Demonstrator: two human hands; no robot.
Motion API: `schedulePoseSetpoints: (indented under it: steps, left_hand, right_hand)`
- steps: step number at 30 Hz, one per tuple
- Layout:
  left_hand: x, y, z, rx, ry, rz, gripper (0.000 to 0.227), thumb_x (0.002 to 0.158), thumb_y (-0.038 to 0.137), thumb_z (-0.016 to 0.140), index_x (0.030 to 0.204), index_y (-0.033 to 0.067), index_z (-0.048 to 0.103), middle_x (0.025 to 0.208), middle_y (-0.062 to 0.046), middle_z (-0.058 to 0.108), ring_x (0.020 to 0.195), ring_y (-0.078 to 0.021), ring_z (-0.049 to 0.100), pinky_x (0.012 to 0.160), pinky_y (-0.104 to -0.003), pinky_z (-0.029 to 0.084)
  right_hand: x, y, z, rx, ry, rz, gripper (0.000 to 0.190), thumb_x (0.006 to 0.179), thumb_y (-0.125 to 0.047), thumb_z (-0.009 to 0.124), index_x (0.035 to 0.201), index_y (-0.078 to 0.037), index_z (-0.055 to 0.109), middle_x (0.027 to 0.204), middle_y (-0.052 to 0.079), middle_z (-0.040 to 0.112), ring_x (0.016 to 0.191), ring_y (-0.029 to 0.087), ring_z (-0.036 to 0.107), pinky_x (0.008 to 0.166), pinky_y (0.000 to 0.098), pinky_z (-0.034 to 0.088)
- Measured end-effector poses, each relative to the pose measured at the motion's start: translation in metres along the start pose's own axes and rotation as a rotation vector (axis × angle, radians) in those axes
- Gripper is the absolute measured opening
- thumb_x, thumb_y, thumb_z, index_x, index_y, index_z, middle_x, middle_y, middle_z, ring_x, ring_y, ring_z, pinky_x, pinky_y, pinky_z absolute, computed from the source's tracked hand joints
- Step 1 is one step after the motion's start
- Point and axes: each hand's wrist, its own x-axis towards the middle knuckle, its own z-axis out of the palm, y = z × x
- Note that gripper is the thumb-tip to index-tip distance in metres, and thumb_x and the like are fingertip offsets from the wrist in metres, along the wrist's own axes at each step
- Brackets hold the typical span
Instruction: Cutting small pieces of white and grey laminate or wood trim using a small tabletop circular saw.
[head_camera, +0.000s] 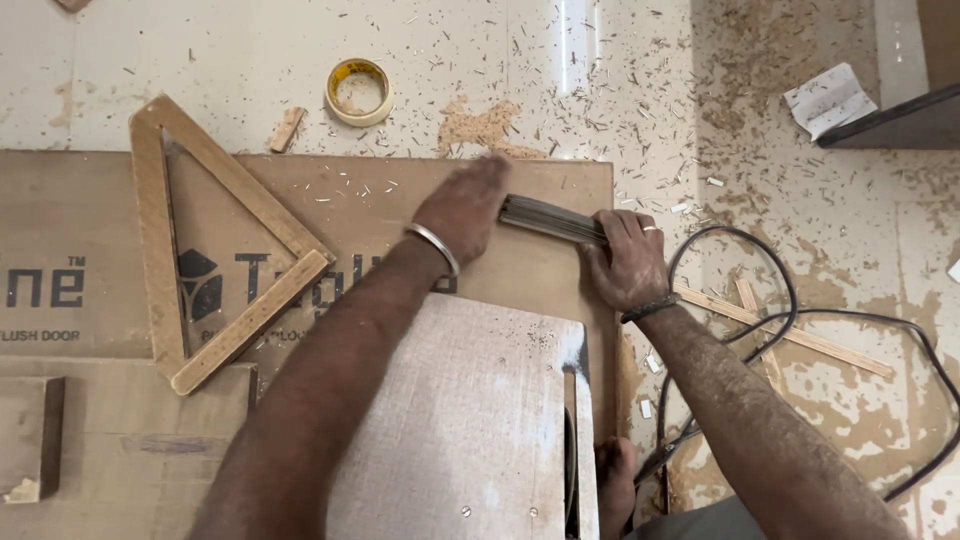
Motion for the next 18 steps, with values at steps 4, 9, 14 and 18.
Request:
schedulePoseSetpoints:
  steps: [4,9,14,18]
  left_hand:
    - [0.005,-0.01,0.018,-0.206,0.232,-0.123,0.077,0.096,0.005,0.042,0.159,-0.0057,-0.001,0.166,-0.029,0.013,0.157,-0.0351,0.016,0.131,-0.037,0.015]
    - [0.023,0.031,0.045,-0.802,0.327,-0.268,0.092,0.089,0.012,0.049,0.16,0.0011,-0.009,0.168,-0.025,0.002,0.156,-0.0344,0.007,0.126,-0.035,0.013]
    - [0.051,0.041,0.08,-1.021,0.293,-0.298,0.078,0.104,0.03,0.044,0.161,0.0006,-0.002,0.171,-0.023,0.004,0.16,-0.0331,0.004,0.129,-0.036,0.006]
    - [0.07,0.015,0.116,-1.236,0.408,-0.126,0.079,0.104,0.024,0.041,0.162,-0.0031,-0.005,0.173,-0.027,-0.001,0.163,-0.0351,0.002,0.131,-0.036,0.005]
  right_hand:
    - [0.005,-0.007,-0.008,-0.068,-0.062,0.023,0.042,0.095,-0.028,0.065,0.129,-0.003,0.057,0.122,0.019,0.062,0.111,0.036,0.056,0.093,0.055,0.044]
    - [0.006,-0.011,-0.013,-0.017,-0.059,0.012,0.041,0.095,-0.024,0.067,0.129,-0.002,0.056,0.119,0.019,0.062,0.107,0.036,0.058,0.092,0.0525,0.045]
    - [0.003,-0.009,-0.018,0.07,-0.021,-0.038,0.044,0.091,-0.014,0.069,0.129,0.001,0.054,0.117,0.02,0.06,0.099,0.038,0.062,0.086,0.0499,0.052]
    - [0.007,-0.014,-0.02,0.182,-0.035,-0.028,0.043,0.092,-0.016,0.071,0.127,0.001,0.054,0.112,0.022,0.058,0.094,0.039,0.066,0.079,0.048,0.058]
